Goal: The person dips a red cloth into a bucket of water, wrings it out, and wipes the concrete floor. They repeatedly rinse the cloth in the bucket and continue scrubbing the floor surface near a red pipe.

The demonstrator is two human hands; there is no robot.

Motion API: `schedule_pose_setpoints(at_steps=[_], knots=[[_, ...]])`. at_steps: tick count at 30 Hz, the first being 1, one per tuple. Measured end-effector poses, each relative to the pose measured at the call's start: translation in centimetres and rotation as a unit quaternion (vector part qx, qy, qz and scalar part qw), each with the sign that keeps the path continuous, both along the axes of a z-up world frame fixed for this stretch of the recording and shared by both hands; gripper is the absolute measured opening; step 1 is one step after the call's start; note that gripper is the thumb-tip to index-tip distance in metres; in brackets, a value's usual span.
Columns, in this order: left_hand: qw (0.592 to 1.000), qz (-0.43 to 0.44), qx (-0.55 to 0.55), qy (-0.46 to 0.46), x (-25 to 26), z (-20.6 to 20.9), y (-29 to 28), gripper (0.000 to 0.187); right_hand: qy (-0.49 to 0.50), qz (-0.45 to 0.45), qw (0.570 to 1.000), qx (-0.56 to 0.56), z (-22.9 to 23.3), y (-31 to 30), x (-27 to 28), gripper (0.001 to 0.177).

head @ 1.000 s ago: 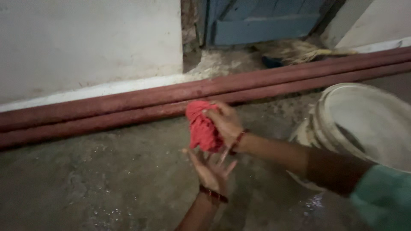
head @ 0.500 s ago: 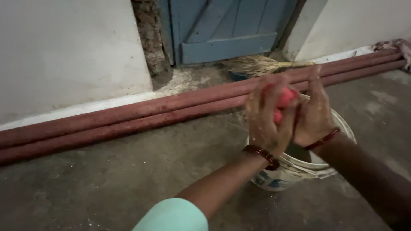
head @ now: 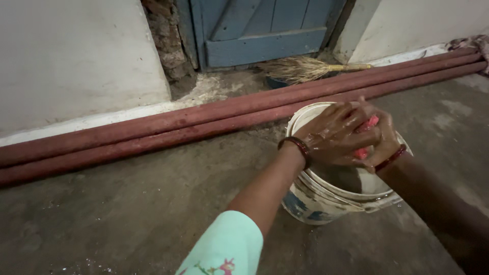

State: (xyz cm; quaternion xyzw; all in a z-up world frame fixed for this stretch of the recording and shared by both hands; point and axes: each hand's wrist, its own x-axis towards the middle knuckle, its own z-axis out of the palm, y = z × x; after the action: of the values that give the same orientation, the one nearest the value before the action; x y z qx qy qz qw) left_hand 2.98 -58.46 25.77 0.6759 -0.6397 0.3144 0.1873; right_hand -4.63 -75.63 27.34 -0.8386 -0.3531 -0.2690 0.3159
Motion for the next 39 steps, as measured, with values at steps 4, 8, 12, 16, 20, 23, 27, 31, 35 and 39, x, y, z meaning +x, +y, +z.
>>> schedule_pose_setpoints(at_steps=[4, 8, 12, 16, 20, 23, 27, 31, 35, 39], knots=[[0.997, 0.034, 0.048, 0.047, -0.2, -0.4, -1.2, 0.046, 0.250, -0.088, 0.945, 0.192, -5.4, -3.4, 2.3, 0.080], [0.965, 0.021, 0.054, 0.256, -0.3, 0.4, -2.5, 0.049, 0.291, -0.148, 0.922, 0.209, -8.6, -5.3, 3.8, 0.074], [0.985, 0.095, 0.008, 0.146, -0.4, -0.9, -2.9, 0.051, 0.292, -0.188, 0.917, 0.198, -11.3, -5.7, 4.5, 0.068], [0.985, 0.108, -0.017, 0.134, -0.4, -1.7, -3.4, 0.054, 0.265, -0.221, 0.921, 0.182, -12.5, -5.8, 5.3, 0.063], [0.959, 0.092, -0.089, 0.254, -0.4, -2.0, -3.7, 0.044, 0.202, -0.253, 0.936, 0.142, -12.4, -6.1, 4.9, 0.057], [0.942, 0.118, -0.133, 0.284, -0.7, -1.7, -3.9, 0.041, 0.124, -0.265, 0.954, 0.072, -11.5, -5.7, 4.6, 0.053], [0.913, 0.071, -0.246, 0.319, 0.0, -0.7, -2.1, 0.046, 0.000, -0.246, 0.965, -0.092, -8.3, -3.4, 5.3, 0.048], [0.837, 0.099, -0.329, 0.426, 1.1, 0.6, 1.3, 0.056, 0.050, -0.091, 0.993, -0.057, -3.4, 1.7, 6.9, 0.052], [0.715, 0.166, -0.388, 0.557, 5.6, 1.0, 7.4, 0.070, 0.489, 0.095, 0.731, 0.467, 1.4, 10.1, 8.6, 0.041], [0.685, 0.050, -0.412, 0.599, 9.4, -0.3, 16.2, 0.064, 0.546, 0.069, 0.738, 0.391, 3.8, 16.5, 10.0, 0.018]])
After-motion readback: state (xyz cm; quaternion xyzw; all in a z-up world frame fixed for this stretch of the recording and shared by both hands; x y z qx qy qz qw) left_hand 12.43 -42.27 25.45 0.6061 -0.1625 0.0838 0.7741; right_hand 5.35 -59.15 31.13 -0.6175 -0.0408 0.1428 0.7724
